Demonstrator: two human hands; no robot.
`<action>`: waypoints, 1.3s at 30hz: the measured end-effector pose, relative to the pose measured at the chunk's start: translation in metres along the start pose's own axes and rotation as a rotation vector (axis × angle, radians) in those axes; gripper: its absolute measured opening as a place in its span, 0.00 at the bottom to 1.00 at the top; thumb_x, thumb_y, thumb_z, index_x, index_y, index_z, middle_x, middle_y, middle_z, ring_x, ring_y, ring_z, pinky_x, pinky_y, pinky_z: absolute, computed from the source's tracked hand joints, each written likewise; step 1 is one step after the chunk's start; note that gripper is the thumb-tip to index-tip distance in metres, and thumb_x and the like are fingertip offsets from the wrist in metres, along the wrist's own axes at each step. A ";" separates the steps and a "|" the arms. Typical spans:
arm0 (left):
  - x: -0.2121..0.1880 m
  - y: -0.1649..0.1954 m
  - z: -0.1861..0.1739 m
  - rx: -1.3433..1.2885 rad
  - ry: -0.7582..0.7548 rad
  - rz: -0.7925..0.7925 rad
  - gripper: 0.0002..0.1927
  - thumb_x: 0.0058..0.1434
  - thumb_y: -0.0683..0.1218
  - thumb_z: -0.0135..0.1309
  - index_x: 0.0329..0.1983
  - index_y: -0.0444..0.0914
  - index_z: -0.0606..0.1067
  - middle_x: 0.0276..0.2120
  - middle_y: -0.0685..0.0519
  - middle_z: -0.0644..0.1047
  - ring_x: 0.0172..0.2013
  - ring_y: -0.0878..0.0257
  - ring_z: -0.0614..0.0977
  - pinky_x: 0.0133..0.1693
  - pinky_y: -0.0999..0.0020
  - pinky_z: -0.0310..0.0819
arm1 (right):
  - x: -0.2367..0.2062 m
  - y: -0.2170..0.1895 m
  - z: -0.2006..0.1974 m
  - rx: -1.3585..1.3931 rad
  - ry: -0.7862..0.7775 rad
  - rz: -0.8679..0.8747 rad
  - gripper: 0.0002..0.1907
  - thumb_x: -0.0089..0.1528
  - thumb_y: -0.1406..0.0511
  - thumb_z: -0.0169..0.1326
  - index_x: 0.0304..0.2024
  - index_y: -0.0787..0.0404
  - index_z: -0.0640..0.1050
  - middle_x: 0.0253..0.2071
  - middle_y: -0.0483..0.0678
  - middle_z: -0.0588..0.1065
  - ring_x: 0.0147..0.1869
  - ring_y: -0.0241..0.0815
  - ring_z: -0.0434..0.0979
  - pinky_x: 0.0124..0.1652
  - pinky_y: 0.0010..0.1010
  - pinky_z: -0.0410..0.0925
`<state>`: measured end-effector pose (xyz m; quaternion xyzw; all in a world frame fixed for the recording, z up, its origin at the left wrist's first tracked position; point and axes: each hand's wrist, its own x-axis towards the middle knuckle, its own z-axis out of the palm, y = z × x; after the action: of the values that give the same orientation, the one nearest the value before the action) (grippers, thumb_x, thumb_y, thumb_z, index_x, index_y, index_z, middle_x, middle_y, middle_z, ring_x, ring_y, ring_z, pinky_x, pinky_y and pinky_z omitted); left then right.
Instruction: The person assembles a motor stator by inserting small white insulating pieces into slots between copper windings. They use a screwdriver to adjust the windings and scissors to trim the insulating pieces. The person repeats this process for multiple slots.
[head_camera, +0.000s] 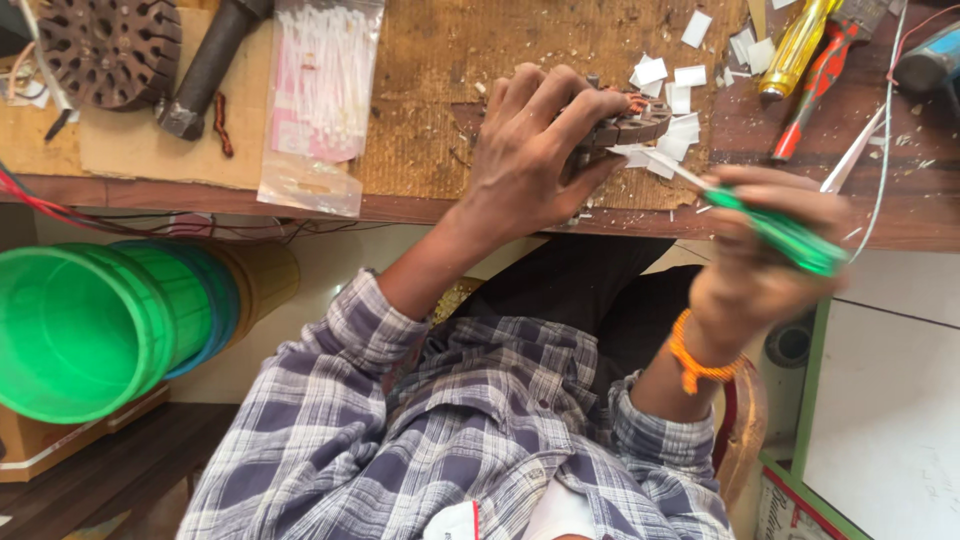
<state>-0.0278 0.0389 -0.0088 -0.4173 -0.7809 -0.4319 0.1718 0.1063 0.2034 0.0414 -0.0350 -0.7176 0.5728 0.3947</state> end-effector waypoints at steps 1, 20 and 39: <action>0.000 -0.004 0.000 -0.041 -0.022 0.025 0.30 0.60 0.52 0.70 0.61 0.47 0.69 0.47 0.56 0.71 0.50 0.57 0.71 0.54 0.58 0.67 | 0.003 -0.003 -0.005 0.071 0.043 0.019 0.24 0.64 0.56 0.70 0.47 0.64 0.73 0.42 0.56 0.79 0.44 0.43 0.84 0.45 0.31 0.80; -0.005 0.000 -0.019 -0.234 -0.056 -0.104 0.27 0.51 0.39 0.68 0.54 0.36 0.72 0.47 0.47 0.74 0.51 0.50 0.73 0.57 0.54 0.65 | 0.036 -0.011 -0.002 -0.150 -0.156 0.160 0.21 0.68 0.62 0.72 0.50 0.68 0.74 0.44 0.53 0.79 0.50 0.50 0.88 0.49 0.34 0.80; 0.012 0.006 -0.030 -0.264 -0.163 -0.110 0.25 0.50 0.41 0.65 0.51 0.36 0.73 0.44 0.49 0.70 0.47 0.51 0.70 0.52 0.54 0.64 | 0.036 -0.042 0.044 -0.419 -0.173 0.134 0.17 0.66 0.68 0.73 0.45 0.70 0.76 0.41 0.58 0.79 0.47 0.47 0.87 0.46 0.28 0.80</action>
<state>-0.0327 0.0222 0.0188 -0.4265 -0.7505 -0.5041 0.0277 0.0719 0.1723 0.0945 -0.1143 -0.8479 0.4373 0.2770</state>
